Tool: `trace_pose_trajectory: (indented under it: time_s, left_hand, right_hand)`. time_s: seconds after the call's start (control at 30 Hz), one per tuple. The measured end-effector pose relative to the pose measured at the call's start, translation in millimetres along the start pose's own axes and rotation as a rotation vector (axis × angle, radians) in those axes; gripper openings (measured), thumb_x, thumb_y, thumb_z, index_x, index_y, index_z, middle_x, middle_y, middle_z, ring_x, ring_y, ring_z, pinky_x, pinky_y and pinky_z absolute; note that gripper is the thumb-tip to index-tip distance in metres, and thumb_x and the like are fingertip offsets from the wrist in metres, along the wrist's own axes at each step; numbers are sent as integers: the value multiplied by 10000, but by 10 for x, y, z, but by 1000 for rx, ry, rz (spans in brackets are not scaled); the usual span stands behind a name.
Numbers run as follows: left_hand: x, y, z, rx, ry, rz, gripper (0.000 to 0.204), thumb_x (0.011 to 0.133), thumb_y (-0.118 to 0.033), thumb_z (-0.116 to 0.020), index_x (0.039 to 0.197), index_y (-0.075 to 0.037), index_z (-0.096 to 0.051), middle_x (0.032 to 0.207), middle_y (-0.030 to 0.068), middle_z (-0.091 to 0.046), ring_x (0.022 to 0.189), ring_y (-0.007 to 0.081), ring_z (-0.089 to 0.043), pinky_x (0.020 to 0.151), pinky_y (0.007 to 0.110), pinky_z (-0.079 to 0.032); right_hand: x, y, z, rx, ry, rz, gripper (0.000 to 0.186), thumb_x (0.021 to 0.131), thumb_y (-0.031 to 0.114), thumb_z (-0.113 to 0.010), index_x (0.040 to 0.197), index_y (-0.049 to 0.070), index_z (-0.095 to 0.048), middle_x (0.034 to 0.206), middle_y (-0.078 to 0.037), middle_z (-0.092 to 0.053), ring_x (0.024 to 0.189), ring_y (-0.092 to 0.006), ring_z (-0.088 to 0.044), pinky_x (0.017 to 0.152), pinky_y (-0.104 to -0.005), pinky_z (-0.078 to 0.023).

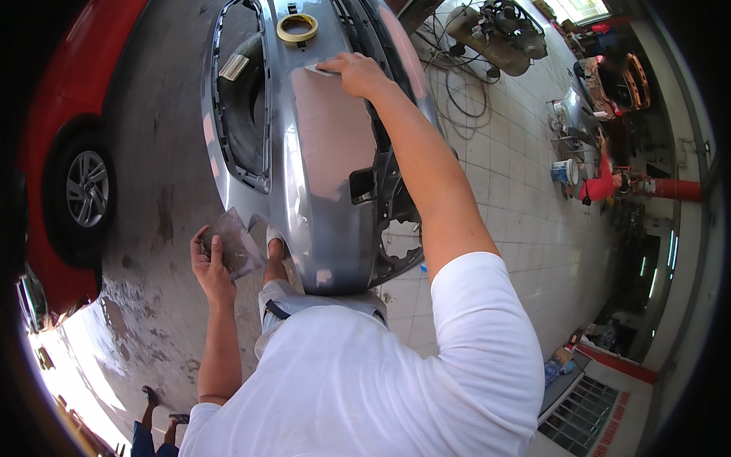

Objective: The person scoops body filler from a container and spreads it onto a detached car bumper using a metal spreader. They smooth the filler across the surface, occasionally repositioning the bumper and wiping the spreader.

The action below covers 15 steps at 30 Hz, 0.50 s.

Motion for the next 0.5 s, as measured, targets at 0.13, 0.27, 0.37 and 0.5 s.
trace_pose_trajectory:
  time_s: [0.13, 0.27, 0.37, 0.5]
  left_hand:
    - [66, -101, -44, -4, -15, -13, 297, 1031, -165, -656, 1276, -22, -571, 952, 21, -645, 836, 75, -584, 762, 209, -485]
    - [49, -135, -219, -35, 39, -28, 303, 1034, -173, -658, 1282, -22, -572, 974, 24, -651, 856, 73, -591, 771, 209, -490]
    - [-15, -107, -342, -26, 90, -52, 310, 1034, -171, -659, 1290, -20, -572, 991, 25, -651, 864, 72, -589, 776, 209, -488]
    - [-155, -71, -453, -14, 152, -37, 313, 1033, -159, -657, 1297, -14, -571, 1004, 24, -647, 865, 70, -587, 782, 208, -485]
  right_hand:
    - [-372, 105, -117, -2, -17, 2, 705, 868, -77, -583, 1416, 366, -613, 1439, -25, -564, 1338, -271, -522, 1137, -425, -412]
    - [-857, 277, -118, -11, -37, 16, 690, 851, -31, -654, 1415, 365, -613, 1433, -26, -559, 1344, -283, -507, 1115, -432, -418]
    - [-1218, 368, -184, 18, -70, 48, 691, 807, -7, -713, 1388, 357, -629, 1414, -37, -558, 1354, -286, -500, 1092, -452, -422]
    - [-1679, 547, -279, 14, -134, 54, 726, 764, -57, -690, 1364, 347, -632, 1408, -46, -554, 1362, -326, -493, 1067, -484, -427]
Point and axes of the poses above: each hand's wrist, its own x-axis towards the middle knuckle, its own z-axis out of the back of the hand, y = z × x, the point moved 4 cm from there along x, towards the middle knuckle
